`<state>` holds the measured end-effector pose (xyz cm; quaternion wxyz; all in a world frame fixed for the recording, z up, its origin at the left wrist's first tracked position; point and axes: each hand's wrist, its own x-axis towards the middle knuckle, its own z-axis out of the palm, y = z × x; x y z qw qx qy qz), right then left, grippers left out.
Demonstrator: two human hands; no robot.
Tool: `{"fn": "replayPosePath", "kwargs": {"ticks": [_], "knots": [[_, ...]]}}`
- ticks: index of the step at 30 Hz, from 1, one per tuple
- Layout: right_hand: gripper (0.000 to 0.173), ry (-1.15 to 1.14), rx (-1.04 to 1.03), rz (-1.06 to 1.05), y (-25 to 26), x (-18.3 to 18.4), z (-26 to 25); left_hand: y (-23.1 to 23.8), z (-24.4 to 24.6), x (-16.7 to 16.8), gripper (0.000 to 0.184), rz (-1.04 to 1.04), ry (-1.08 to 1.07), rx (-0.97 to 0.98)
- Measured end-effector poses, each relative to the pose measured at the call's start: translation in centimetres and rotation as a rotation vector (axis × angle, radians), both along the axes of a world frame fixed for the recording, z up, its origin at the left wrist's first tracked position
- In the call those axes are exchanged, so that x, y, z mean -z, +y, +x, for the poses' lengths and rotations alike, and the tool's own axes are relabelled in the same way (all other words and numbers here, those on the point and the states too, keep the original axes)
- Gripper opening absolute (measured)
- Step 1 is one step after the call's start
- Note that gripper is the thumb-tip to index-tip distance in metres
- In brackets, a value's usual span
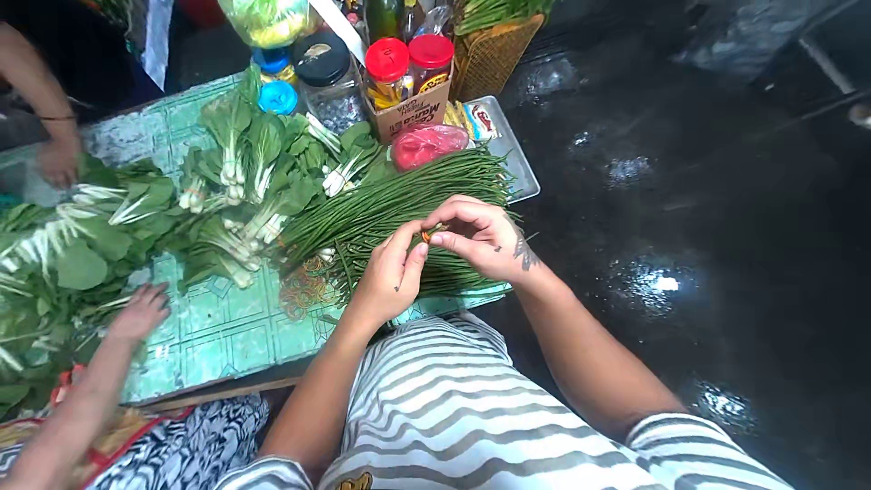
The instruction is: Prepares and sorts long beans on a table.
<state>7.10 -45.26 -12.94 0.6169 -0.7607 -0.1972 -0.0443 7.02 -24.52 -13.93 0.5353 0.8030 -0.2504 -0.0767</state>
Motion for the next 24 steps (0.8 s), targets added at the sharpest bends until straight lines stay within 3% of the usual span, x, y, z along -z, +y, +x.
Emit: {"fn": "replayPosePath", "kwargs": {"ticks": [4, 7, 14, 20, 24], "knots": [[0.019, 0.046, -0.009, 0.042, 0.3, -0.3, 0.3, 0.1, 0.0, 0.1, 0.025, -0.115, 0.112, -0.015], [0.030, 0.044, 0.011, 0.127, 0.6, 0.2, 0.1, 0.3, 0.0, 0.2, 0.025, -0.153, 0.140, -0.040], [0.045, -0.315, 0.415, 0.037, 3.1, 2.6, -1.0, -0.1, -0.1, 0.2, 0.022, -0.436, 0.430, -0.162], [0.043, -0.190, 0.411, 0.130, 5.2, 2.9, -0.9, -0.5, 0.1, 0.3, 0.022, -0.722, 0.774, -0.218], [0.029, -0.254, 0.410, 0.080, 5.7, 3.2, -0.7, 0.2, 0.4, 0.5, 0.023, -0.780, 0.817, -0.161]]}}
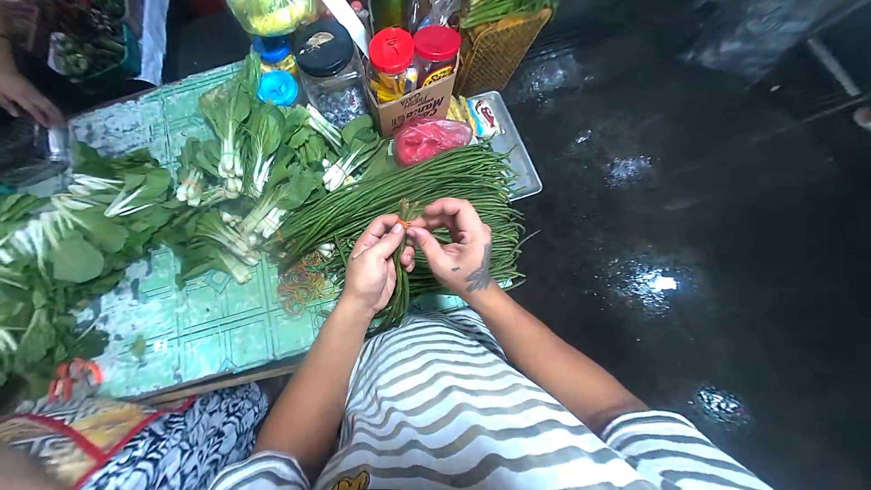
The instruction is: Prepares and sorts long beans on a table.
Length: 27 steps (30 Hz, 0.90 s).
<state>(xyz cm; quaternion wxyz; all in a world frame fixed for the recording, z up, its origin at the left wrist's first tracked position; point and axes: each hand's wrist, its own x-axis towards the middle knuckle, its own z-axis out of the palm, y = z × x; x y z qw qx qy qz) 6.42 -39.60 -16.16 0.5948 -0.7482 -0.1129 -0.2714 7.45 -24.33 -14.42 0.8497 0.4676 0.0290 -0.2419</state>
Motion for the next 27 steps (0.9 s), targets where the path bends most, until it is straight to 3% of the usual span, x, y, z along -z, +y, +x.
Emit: {"fn": "replayPosePath", "kwargs": {"ticks": [4, 7, 11, 13, 15, 18, 19, 20, 21, 24, 25, 27], "knots": [[0.017, -0.162, 0.027, -0.158, -0.1, 0.8, 0.4, 0.1, -0.1, 0.2, 0.019, -0.027, -0.041, 0.029], [0.018, -0.208, -0.053, -0.131, -0.4, 1.0, 0.4, -0.4, -0.6, 0.0, 0.022, -0.078, 0.037, -0.003], [0.034, 0.047, -0.470, 0.373, -1.1, -0.6, -0.4, 0.0, -0.3, 0.1, 0.024, -0.142, 0.167, -0.017], [0.030, 0.158, -0.651, 0.544, -1.6, -0.7, -0.5, 0.0, -0.3, 0.0, 0.024, -0.132, 0.167, -0.019], [0.021, 0.176, -0.687, 0.428, -1.8, -0.1, -0.4, -0.3, -0.6, -0.2, 0.022, -0.076, 0.113, -0.063], [0.013, 0.147, -0.538, -0.067, -2.3, -0.3, -0.3, -0.5, -0.6, 0.0, 0.020, -0.011, 0.003, -0.142], [0.013, 0.157, -0.482, -0.163, -2.4, -0.6, -0.3, -0.6, -0.6, 0.3, 0.020, -0.014, -0.021, -0.156], [0.014, 0.174, -0.473, -0.129, -2.5, -0.8, -0.2, -0.6, -0.7, 0.7, 0.020, -0.033, -0.041, -0.167], [0.017, 0.195, -0.513, 0.045, -2.6, -0.9, -0.1, -0.6, -0.7, 1.1, 0.020, -0.071, -0.059, -0.172], [0.029, 0.235, -0.676, 0.838, -2.0, -0.5, 0.4, -0.6, -0.9, 1.7, 0.020, -0.173, -0.125, -0.132], [0.031, 0.238, -0.665, 1.009, -1.5, -0.1, 0.5, -0.9, -1.1, 1.8, 0.020, -0.196, -0.129, -0.113], [0.035, 0.238, -0.573, 1.152, -0.5, 0.7, 0.8, -1.7, -1.5, 1.9, 0.021, -0.244, -0.121, -0.089]]}}
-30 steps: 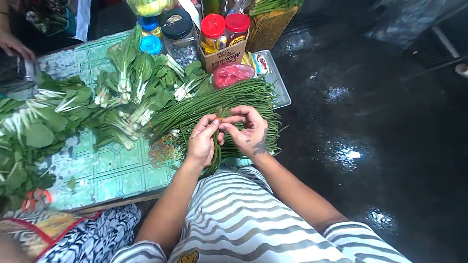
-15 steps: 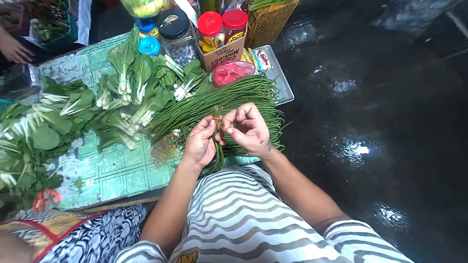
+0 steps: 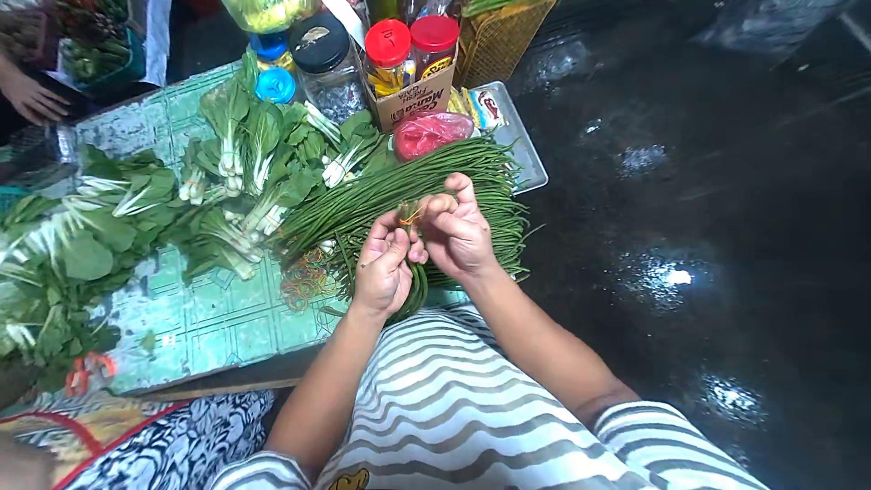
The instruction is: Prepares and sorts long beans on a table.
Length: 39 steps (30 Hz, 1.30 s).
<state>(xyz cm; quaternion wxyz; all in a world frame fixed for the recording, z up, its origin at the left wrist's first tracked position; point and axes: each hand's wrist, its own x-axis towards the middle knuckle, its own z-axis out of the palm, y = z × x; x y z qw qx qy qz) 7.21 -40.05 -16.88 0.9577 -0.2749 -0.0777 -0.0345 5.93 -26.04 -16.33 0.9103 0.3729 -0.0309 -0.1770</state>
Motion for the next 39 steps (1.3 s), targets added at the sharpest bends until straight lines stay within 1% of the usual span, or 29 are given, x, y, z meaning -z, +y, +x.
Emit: {"fn": "replayPosePath", "kwargs": {"ticks": [2, 4, 6, 8, 10, 12, 14, 16, 18, 20, 21, 23, 26, 29, 30, 33, 34, 36, 39], "knots": [[0.045, 0.043, 0.042, -0.008, 0.6, 0.2, 0.2, -0.4, 0.0, 0.2, 0.020, -0.039, -0.003, -0.020], [0.058, 0.032, 0.026, -0.059, 0.9, 0.0, 0.4, -0.5, 0.4, 0.3, 0.021, -0.041, -0.026, -0.056], [0.066, 0.008, -0.007, -0.123, 1.0, 0.0, 0.3, -0.3, 0.6, 0.3, 0.023, -0.011, -0.053, -0.084], [0.063, 0.003, -0.006, -0.187, 1.2, -0.5, 0.1, -0.1, 0.8, 0.4, 0.024, 0.015, -0.062, -0.099], [0.056, 0.017, 0.003, -0.180, 1.3, -0.9, 0.2, 0.0, 0.8, 0.3, 0.024, 0.003, -0.047, -0.098], [0.050, 0.020, -0.008, -0.129, 1.2, -0.9, 0.3, -0.1, 0.7, -0.1, 0.024, -0.020, 0.006, -0.088], [0.048, -0.006, 0.065, -0.169, 1.2, -0.6, 0.7, -0.1, 0.6, -0.2, 0.023, -0.030, 0.084, -0.061], [0.049, -0.081, 0.217, -0.332, 1.1, -0.1, 1.2, -0.3, 0.4, -0.1, 0.021, -0.028, 0.178, -0.006], [0.055, -0.139, 0.345, -0.444, 1.0, 0.1, 1.7, -0.7, -0.1, -0.1, 0.020, -0.029, 0.259, 0.056], [0.065, -0.202, 0.384, -0.516, 0.7, -0.1, 1.8, -0.8, -0.3, -0.4, 0.020, -0.040, 0.315, 0.072], [0.068, -0.223, 0.367, -0.544, 0.5, -0.2, 1.7, -0.7, -0.2, -0.6, 0.021, -0.041, 0.321, 0.058], [0.069, -0.203, 0.265, -0.551, 0.2, -0.3, 1.1, -0.4, 0.3, -0.9, 0.021, -0.034, 0.296, 0.008], [0.069, -0.107, 0.112, -0.465, 0.3, 0.6, 0.3, -0.1, 0.9, -1.0, 0.021, -0.036, 0.242, -0.057], [0.073, -0.099, 0.087, -0.465, 0.8, 1.2, 0.1, -0.5, 0.8, -0.9, 0.024, -0.072, 0.235, -0.084], [0.071, -0.083, 0.078, -0.428, 1.0, 1.2, 0.1, -0.6, 0.8, -0.8, 0.024, -0.081, 0.234, -0.098], [0.063, -0.022, -0.005, -0.228, 1.3, 1.2, 0.2, -0.9, 0.7, -0.4, 0.022, -0.121, 0.186, -0.124], [0.060, -0.022, -0.022, -0.196, 1.4, 1.3, 0.2, -0.9, 0.7, -0.3, 0.022, -0.132, 0.174, -0.127], [0.059, -0.056, -0.021, -0.216, 1.4, 1.3, 0.3, -0.9, 0.8, -0.2, 0.023, -0.136, 0.157, -0.132], [0.061, -0.117, -0.020, -0.300, 1.0, 0.8, 0.4, -0.5, 0.7, -0.3, 0.024, -0.142, 0.135, -0.130]]}}
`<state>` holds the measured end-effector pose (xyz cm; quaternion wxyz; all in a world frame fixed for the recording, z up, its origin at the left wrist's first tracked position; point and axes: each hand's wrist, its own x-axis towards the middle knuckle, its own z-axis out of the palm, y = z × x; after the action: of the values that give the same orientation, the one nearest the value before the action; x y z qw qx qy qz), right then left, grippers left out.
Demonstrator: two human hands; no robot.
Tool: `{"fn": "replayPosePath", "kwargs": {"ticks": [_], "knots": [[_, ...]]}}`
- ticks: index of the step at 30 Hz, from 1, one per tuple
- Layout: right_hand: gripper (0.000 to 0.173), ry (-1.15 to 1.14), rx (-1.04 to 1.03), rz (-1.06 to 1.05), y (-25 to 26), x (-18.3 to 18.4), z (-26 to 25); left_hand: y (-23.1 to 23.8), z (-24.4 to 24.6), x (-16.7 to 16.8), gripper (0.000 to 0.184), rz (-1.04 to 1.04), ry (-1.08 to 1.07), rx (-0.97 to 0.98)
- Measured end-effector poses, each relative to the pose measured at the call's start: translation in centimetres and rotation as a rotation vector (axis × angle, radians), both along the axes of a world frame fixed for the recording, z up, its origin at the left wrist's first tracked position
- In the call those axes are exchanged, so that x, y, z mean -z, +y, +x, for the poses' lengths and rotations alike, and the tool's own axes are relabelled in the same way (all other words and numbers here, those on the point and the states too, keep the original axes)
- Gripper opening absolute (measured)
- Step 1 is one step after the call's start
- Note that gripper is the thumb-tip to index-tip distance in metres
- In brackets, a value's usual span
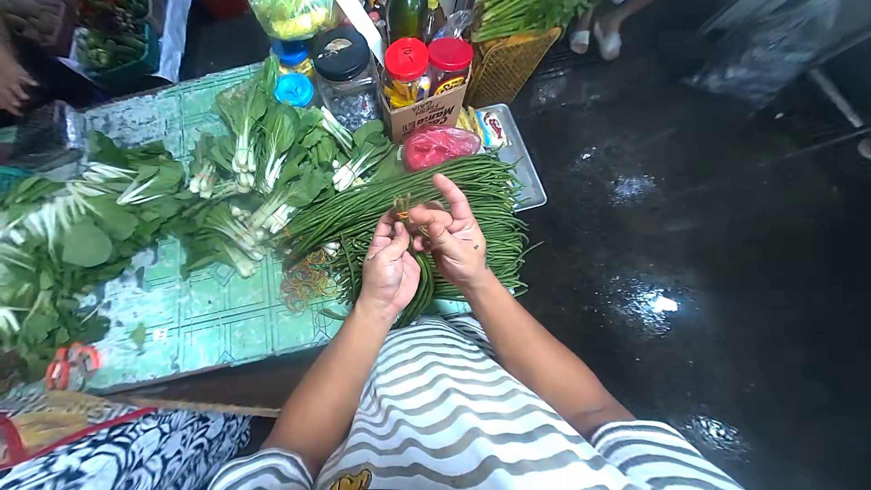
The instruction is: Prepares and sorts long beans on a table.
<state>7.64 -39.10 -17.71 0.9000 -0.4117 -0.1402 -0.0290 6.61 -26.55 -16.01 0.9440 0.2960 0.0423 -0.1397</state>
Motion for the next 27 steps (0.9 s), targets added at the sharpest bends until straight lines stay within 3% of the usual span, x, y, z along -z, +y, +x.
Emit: {"fn": "replayPosePath", "kwargs": {"ticks": [8, 10, 15, 19, 23, 27], "knots": [[0.047, 0.152, -0.068, 0.169, 0.7, -0.4, -0.2, 0.1, -0.4, 0.8, 0.022, 0.008, -0.140, -0.020], [0.050, 0.179, -0.041, 0.096, 0.7, -0.8, -0.5, 0.4, -0.3, 1.1, 0.025, 0.140, -0.253, -0.056], [0.069, 0.073, 0.065, -0.250, -1.4, -2.8, -0.5, 1.9, -0.2, 0.9, 0.024, 0.699, -0.583, -0.212], [0.070, -0.005, 0.095, -0.525, -3.2, -4.2, -0.6, 2.3, -0.9, 0.3, 0.021, 1.064, -0.726, -0.295], [0.065, -0.030, 0.112, -0.596, -3.9, -4.1, -0.6, 1.7, -1.5, 0.1, 0.022, 1.273, -0.795, -0.325], [0.060, -0.011, 0.118, -0.587, -4.4, -4.2, -1.0, 1.5, -1.7, 0.5, 0.024, 1.306, -0.805, -0.262]]}}
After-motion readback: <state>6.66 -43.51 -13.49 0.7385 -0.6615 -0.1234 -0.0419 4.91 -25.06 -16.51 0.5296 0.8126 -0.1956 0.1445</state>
